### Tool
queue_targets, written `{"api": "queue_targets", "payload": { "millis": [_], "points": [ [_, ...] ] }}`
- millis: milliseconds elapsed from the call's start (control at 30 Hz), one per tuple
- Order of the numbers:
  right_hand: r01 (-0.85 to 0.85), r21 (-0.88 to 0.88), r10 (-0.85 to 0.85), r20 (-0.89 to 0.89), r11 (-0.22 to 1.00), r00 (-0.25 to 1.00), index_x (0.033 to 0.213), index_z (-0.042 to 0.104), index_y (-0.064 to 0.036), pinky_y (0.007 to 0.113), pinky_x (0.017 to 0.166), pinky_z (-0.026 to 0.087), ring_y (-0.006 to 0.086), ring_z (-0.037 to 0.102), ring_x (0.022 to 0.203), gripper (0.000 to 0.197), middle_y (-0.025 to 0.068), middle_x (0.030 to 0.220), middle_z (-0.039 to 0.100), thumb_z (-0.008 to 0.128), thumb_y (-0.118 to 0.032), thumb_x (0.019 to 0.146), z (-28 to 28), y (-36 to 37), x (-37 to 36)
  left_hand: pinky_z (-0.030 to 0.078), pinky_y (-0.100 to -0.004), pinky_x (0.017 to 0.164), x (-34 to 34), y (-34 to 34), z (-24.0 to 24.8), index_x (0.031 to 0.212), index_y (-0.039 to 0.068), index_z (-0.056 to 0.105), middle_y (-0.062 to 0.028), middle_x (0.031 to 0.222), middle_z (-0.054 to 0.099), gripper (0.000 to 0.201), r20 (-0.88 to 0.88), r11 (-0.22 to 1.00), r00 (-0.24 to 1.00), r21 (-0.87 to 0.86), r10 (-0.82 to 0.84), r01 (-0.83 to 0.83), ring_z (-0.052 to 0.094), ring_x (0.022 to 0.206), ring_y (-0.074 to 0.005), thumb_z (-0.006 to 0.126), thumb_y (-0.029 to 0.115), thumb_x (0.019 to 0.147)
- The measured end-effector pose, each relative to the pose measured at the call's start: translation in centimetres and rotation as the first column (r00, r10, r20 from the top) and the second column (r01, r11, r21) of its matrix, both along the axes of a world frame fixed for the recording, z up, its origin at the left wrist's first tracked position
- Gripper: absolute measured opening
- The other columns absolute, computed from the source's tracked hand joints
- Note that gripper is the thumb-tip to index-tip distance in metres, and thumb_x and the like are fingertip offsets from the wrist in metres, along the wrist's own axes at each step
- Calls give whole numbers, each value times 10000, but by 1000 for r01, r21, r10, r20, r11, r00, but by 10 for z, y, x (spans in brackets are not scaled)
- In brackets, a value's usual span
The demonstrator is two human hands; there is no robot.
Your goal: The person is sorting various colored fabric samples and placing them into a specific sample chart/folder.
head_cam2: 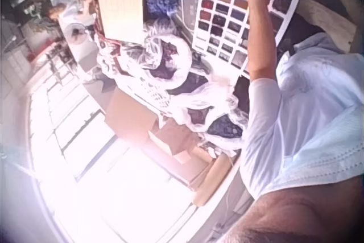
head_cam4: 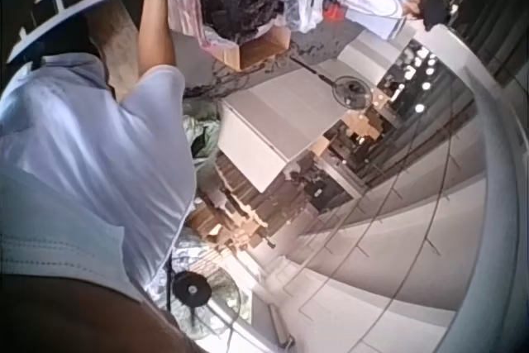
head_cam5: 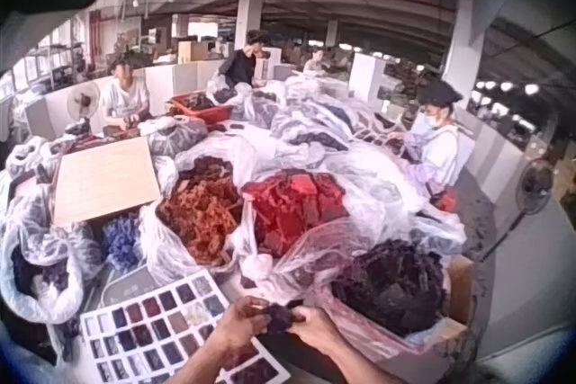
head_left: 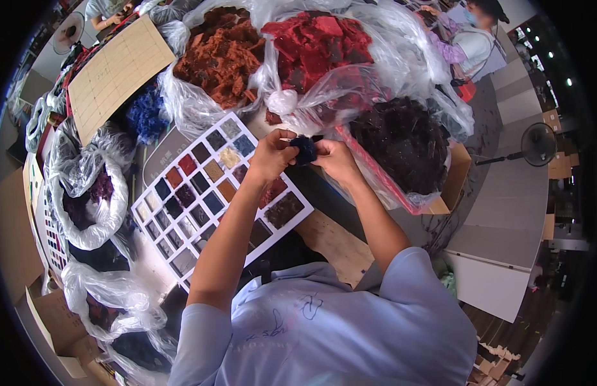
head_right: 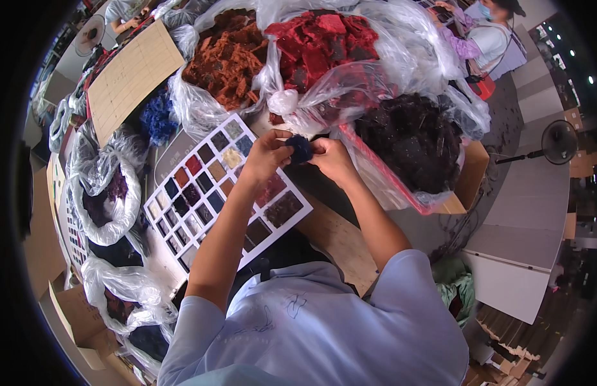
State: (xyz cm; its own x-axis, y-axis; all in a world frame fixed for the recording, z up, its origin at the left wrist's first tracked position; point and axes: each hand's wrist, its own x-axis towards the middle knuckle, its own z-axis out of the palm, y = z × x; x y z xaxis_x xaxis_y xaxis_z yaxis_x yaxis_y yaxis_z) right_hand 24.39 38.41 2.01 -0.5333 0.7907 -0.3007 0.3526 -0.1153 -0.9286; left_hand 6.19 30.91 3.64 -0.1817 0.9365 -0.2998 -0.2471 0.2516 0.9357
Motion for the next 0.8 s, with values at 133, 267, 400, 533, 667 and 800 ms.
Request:
{"api": "queue_targets", "payload": {
  "millis": [133,267,400,533,667,800],
  "points": [
    [196,-139,-211,-106,971,972,1062,684,64,266,809,516,134,661,864,231,79,974,713,712,19,838,-28,-21,78,545,-429,768,43,23,-51,1198,63,630,-210,909,718,464,-902,985,396,-154,-171,77,724,879,-327,698,176,753],
    [298,-256,-337,-125,920,933,1065,687,64,273,792,523,144,672,855,234,79,967,719,715,13,838,-47,-36,125,551,-466,761,80,26,-40,1149,65,627,-212,935,712,392,-494,950,815,-87,-303,300,709,854,-369,635,124,761],
    [386,-418,-510,-243,822,825,1031,709,38,293,761,514,141,661,820,206,77,931,720,726,-25,836,-58,-37,126,549,-393,727,105,17,-69,1185,71,633,-150,859,690,444,-919,982,369,-79,-138,171,683,772,-322,693,93,746],
    [468,-4,-468,-54,884,882,1031,713,24,270,734,489,115,640,783,207,63,890,718,726,-28,831,-73,-33,134,547,-444,779,72,-3,-47,1121,68,672,-192,893,701,356,-776,989,630,106,18,102,688,856,-390,704,119,770],
    [448,74,-438,-117,891,891,1014,706,12,266,739,492,107,632,775,185,30,873,703,729,-28,836,-52,-38,118,473,-255,557,20,-47,3,1109,0,650,-35,764,656,216,-385,998,922,-14,50,-60,589,611,-81,677,56,902],
    [292,383,-229,-202,876,952,988,676,15,293,814,509,159,660,855,161,68,947,700,730,-19,841,-27,-45,78,467,-258,602,-32,-117,10,1063,44,658,-43,734,630,187,-663,974,714,178,224,-140,576,654,-73,668,5,881]
  ]
}}
